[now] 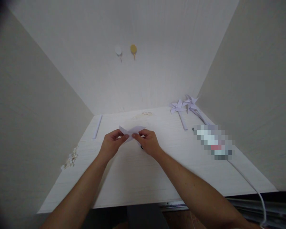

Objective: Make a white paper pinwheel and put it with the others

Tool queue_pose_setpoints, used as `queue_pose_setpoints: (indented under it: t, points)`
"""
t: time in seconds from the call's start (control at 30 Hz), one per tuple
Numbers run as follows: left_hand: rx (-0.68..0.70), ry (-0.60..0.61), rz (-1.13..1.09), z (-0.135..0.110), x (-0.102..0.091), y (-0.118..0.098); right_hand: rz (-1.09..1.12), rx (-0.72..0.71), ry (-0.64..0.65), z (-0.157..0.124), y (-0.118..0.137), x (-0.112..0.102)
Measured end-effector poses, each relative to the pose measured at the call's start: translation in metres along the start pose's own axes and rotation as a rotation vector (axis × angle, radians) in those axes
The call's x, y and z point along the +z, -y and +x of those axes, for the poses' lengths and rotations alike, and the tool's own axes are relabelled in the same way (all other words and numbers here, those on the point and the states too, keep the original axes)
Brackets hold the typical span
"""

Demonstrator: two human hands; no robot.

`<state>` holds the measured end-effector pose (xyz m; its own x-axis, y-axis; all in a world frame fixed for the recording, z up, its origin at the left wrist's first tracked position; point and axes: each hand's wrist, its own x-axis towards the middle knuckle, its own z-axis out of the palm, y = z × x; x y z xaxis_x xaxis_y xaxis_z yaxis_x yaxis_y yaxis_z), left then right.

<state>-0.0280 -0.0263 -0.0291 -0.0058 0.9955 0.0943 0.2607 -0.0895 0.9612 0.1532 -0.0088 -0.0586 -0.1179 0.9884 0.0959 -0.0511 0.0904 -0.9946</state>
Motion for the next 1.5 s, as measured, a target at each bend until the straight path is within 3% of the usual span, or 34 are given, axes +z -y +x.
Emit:
queue_pose_setpoints:
  t: [0.27,0.7,1.03,1.2,1.4,1.5]
  points:
    - [-0.039,0.004,-0.086,0.003,-0.001,0.004,0.035,0.033,0.048,0.001,-0.001,-0.002]
    - [-0.064,-0.060,-0.031,0.001,-0.001,0.009,0.073,0.130,0.064,0.004,-0.003,-0.002]
    - [-0.036,-0.050,-0.027,-0.002,0.000,0.012,0.033,0.096,0.073,0.005,-0.007,-0.004]
    - [-0.013,-0.090,0.002,-0.002,-0.002,0.011,-0.079,-0.014,0.041,0.005,-0.010,-0.003]
    - [0.044,-0.344,0.093,-0.016,0.001,0.002,-0.299,-0.325,-0.153,-0.003,-0.009,-0.001]
    - [0.047,-0.307,0.139,-0.025,0.012,-0.003,-0.401,-0.481,-0.212,-0.007,-0.007,0.000]
